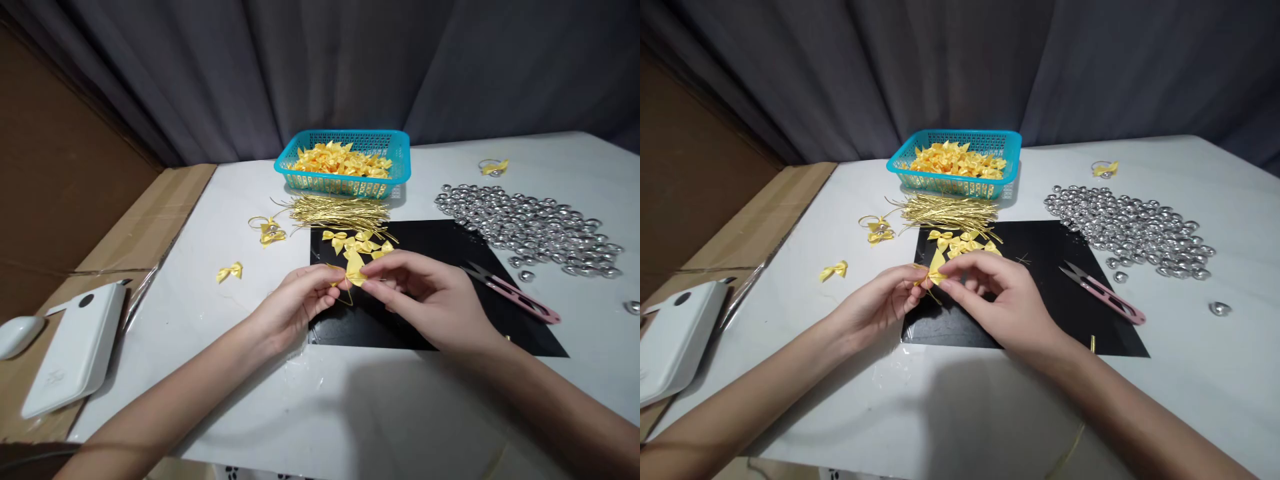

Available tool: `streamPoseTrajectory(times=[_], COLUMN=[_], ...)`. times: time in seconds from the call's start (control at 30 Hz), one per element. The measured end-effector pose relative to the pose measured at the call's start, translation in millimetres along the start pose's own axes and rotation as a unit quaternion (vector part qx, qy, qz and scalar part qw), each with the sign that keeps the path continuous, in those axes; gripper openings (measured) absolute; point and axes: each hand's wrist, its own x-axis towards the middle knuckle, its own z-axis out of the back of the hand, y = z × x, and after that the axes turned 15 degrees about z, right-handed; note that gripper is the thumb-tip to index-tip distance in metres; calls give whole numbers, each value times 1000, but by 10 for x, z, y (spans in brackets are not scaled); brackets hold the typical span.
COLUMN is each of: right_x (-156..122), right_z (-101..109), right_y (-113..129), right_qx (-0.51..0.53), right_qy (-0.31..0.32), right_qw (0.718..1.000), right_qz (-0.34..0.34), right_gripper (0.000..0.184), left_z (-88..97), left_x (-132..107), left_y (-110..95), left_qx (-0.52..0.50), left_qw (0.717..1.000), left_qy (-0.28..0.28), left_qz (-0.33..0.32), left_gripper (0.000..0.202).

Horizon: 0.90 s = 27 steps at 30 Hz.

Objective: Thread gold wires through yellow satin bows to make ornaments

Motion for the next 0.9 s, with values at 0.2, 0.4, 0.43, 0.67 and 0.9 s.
streamPoseTrajectory(times=[0.2, 0.4, 0.43, 0.67, 0.9], right_x=[10, -3, -8, -65, -96], right_z=[48, 79, 84, 129, 105], right_y=[98, 258, 286, 429, 274], right_qx=[-90, -159, -166, -235, -126], right_qy=[-1, -22, -20, 20, -3], right_qw=[985, 962, 957, 930, 956], right_qz=[148, 222, 236, 283, 266], right_gripper=[2, 9, 10, 10, 16], left_z=[-24, -89, -101, -124, -75], left_x=[-76, -188, -204, -194, -103], left_y=[-18, -38, -34, 9, 4], left_qx=[-19, -42, -41, -11, 36], left_qw=[996, 987, 987, 994, 998], left_qy=[81, 142, 146, 108, 50], left_qz=[40, 54, 55, 23, 6], left_gripper=[2, 5, 5, 2, 7])
